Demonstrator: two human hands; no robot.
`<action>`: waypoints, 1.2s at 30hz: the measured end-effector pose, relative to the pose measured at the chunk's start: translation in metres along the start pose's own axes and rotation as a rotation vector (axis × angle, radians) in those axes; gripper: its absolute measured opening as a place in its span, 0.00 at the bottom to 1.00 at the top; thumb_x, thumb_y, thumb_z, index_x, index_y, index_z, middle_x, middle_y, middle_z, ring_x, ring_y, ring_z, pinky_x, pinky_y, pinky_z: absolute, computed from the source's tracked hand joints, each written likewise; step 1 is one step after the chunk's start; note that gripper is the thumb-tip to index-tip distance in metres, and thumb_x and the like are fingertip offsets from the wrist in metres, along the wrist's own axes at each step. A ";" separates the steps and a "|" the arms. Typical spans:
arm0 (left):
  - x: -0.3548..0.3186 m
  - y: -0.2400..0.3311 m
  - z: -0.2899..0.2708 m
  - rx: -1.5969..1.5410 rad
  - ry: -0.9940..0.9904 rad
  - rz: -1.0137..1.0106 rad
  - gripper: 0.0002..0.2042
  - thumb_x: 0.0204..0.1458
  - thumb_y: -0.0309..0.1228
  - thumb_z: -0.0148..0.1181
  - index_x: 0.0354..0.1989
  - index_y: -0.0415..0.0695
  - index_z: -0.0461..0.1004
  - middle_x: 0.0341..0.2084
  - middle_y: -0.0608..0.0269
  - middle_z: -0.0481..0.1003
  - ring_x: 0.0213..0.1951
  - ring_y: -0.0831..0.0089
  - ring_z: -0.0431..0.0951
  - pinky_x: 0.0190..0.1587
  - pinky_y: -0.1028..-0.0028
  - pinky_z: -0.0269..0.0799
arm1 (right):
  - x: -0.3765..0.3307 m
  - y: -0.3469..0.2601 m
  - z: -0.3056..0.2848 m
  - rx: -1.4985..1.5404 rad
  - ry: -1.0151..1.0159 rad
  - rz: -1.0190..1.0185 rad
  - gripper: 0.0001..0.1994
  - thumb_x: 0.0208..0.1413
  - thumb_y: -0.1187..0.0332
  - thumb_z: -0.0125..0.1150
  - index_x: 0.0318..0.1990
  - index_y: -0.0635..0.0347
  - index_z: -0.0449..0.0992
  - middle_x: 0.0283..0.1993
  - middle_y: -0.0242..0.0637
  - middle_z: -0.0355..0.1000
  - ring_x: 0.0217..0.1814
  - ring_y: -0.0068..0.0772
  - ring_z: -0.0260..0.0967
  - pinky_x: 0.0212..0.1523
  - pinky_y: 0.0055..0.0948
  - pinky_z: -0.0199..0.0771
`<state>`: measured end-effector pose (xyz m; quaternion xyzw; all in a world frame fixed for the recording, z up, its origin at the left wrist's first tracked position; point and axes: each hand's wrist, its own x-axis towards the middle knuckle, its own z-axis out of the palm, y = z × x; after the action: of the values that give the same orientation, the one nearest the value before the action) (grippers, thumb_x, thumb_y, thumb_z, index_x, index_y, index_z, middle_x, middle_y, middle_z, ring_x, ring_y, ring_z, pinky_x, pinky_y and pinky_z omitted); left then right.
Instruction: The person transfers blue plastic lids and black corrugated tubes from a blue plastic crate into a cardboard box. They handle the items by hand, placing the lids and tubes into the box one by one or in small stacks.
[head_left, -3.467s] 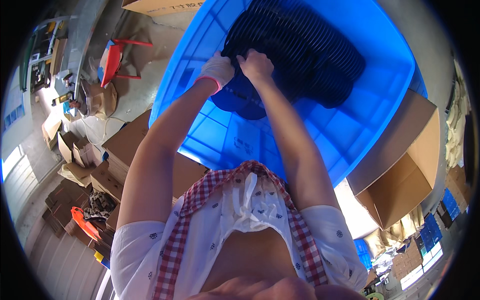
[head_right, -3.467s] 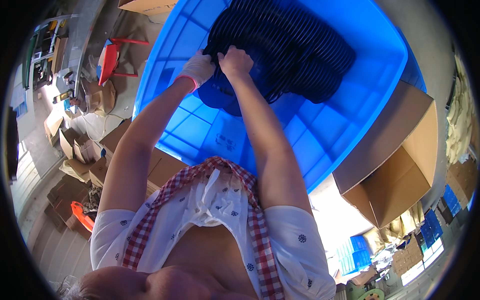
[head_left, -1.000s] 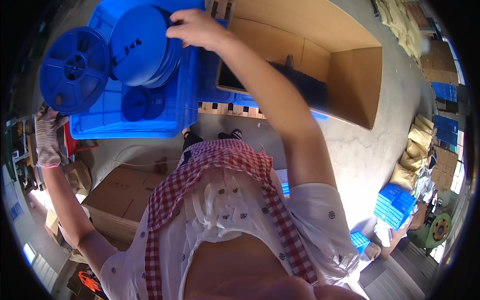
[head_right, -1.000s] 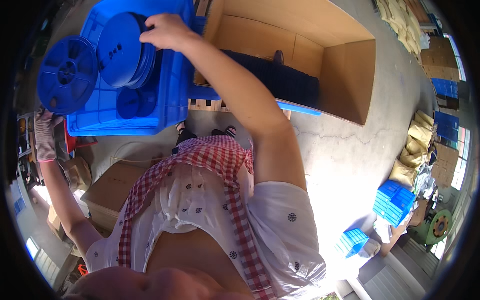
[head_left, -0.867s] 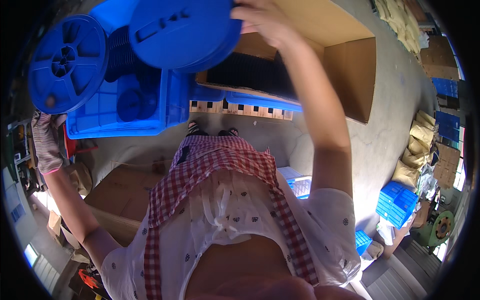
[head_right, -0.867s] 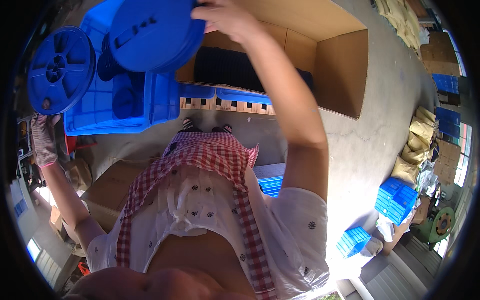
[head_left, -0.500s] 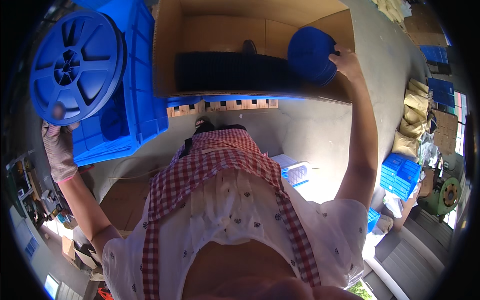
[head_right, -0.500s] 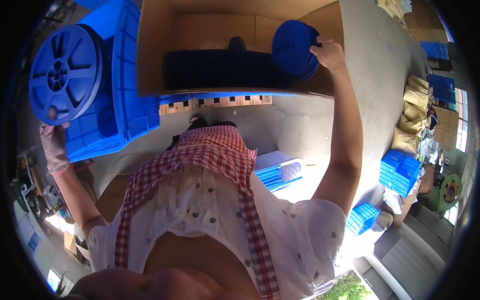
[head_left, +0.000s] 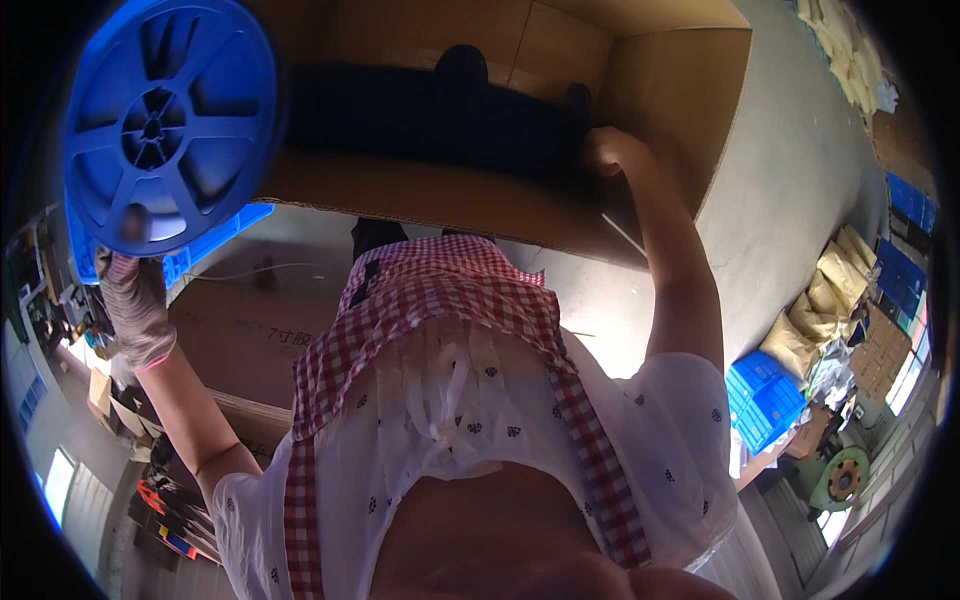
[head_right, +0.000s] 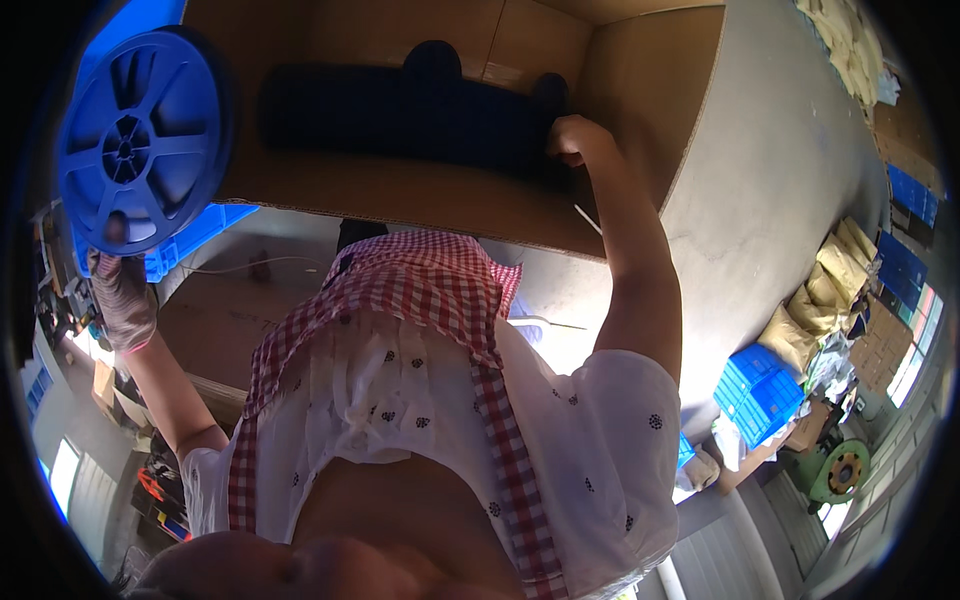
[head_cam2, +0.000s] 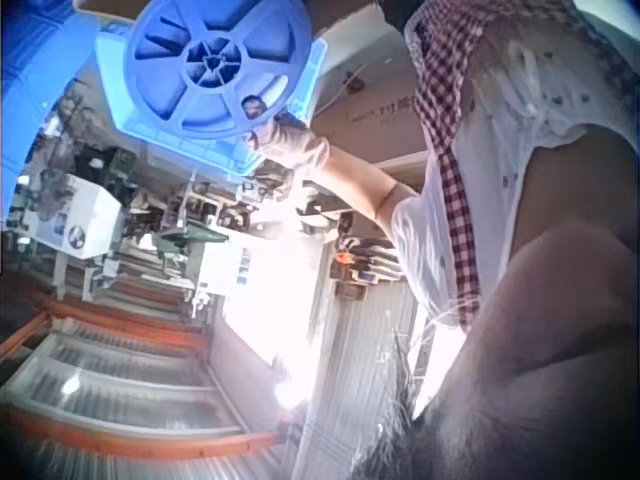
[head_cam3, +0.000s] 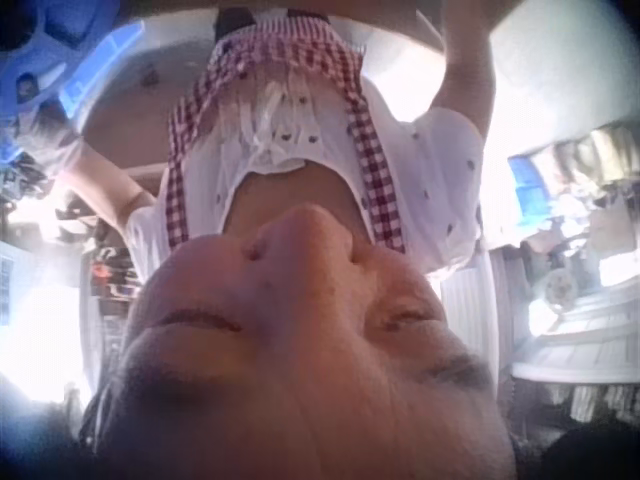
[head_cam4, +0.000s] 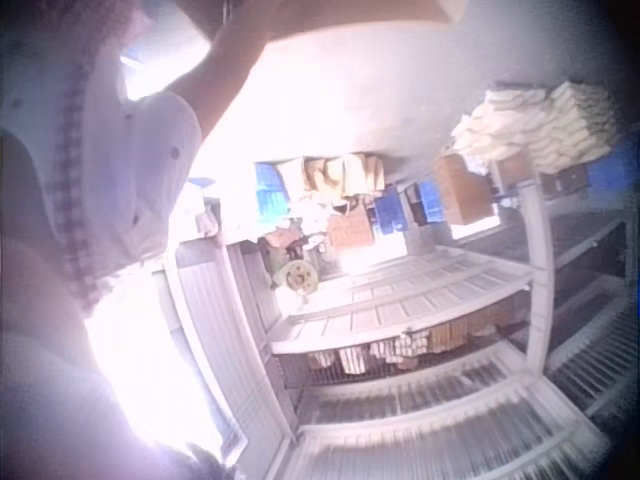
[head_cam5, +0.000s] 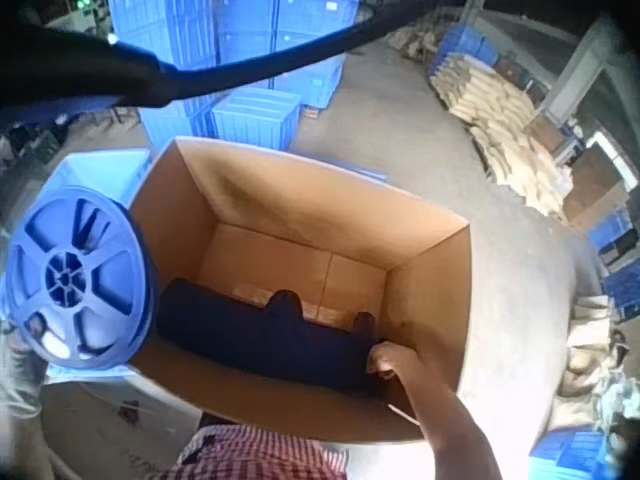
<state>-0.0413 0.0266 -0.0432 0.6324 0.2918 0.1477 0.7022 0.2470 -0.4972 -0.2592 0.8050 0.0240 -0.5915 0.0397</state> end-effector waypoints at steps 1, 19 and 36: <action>-0.002 -0.004 0.005 0.002 -0.007 0.009 0.23 0.47 0.35 0.68 0.51 0.42 0.72 0.44 0.64 0.76 0.46 0.70 0.76 0.51 0.69 0.72 | -0.001 -0.010 -0.012 -0.083 0.008 -0.067 0.14 0.54 0.63 0.59 0.48 0.52 0.77 0.47 0.44 0.74 0.35 0.38 0.76 0.32 0.32 0.81; 0.024 -0.028 0.203 0.222 -0.472 -0.219 0.18 0.49 0.40 0.66 0.43 0.41 0.77 0.33 0.65 0.79 0.34 0.76 0.79 0.37 0.74 0.78 | 0.051 -0.015 -0.040 0.243 0.238 -0.083 0.13 0.55 0.64 0.56 0.43 0.60 0.78 0.36 0.42 0.76 0.35 0.38 0.75 0.34 0.33 0.77; 0.017 -0.153 0.265 0.596 -1.003 -0.350 0.27 0.47 0.39 0.67 0.51 0.32 0.71 0.40 0.54 0.78 0.42 0.71 0.77 0.47 0.75 0.72 | 0.103 0.012 -0.030 0.356 -0.241 -0.099 0.37 0.56 0.35 0.42 0.59 0.59 0.68 0.52 0.51 0.71 0.46 0.46 0.74 0.44 0.45 0.75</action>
<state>0.1053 -0.2005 -0.1881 0.7370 0.0538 -0.3738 0.5605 0.3071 -0.5071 -0.3479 0.7206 -0.0462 -0.6796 -0.1295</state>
